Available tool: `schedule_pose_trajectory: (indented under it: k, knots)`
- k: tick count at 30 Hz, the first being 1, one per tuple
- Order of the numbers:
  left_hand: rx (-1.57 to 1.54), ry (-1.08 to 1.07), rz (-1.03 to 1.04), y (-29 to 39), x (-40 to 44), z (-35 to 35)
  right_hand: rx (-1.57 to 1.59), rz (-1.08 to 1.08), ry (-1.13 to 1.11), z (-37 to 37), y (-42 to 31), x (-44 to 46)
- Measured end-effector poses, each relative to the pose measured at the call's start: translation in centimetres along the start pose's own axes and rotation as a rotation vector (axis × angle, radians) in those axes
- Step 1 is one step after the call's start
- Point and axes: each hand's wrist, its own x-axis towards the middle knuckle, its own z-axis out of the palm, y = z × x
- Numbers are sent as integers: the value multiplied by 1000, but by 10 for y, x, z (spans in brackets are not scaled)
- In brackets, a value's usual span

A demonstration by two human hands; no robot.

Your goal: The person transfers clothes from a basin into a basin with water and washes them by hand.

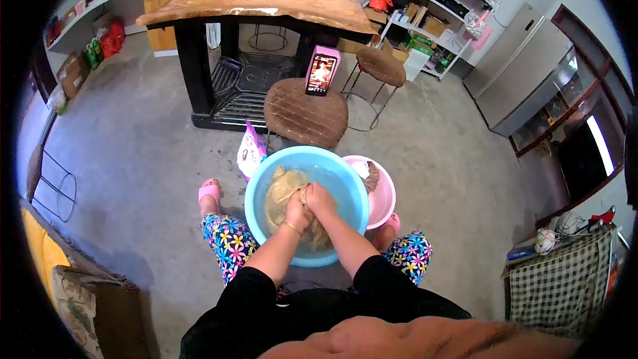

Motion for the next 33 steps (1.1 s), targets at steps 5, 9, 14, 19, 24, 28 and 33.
schedule_pose_trajectory:
  k: [5, 9, 14, 19, 24, 28, 33]
  knots:
    - [18, 74, 12, -4, 22, -17, 122, 89, -40, 14, 28, 4]
    - [37, 120, -44, 9, -18, 18, 12, 190, -217, -2, 22, -5]
    - [0, -9, -32, 4, 9, -4, -271, -88, -108, -22, 12, -45]
    - [-101, -106, -34, 3, 4, -3, 235, -37, -95, 22, 52, -27]
    - [-21, -47, -81, 5, 14, -15, 515, -135, 1, -25, 3, -42]
    - [-57, -134, -147, 10, 28, -31, 264, -254, 15, -38, -24, -66]
    - [-85, -327, -136, 14, 26, -47, 332, -369, 61, -20, -31, -72]
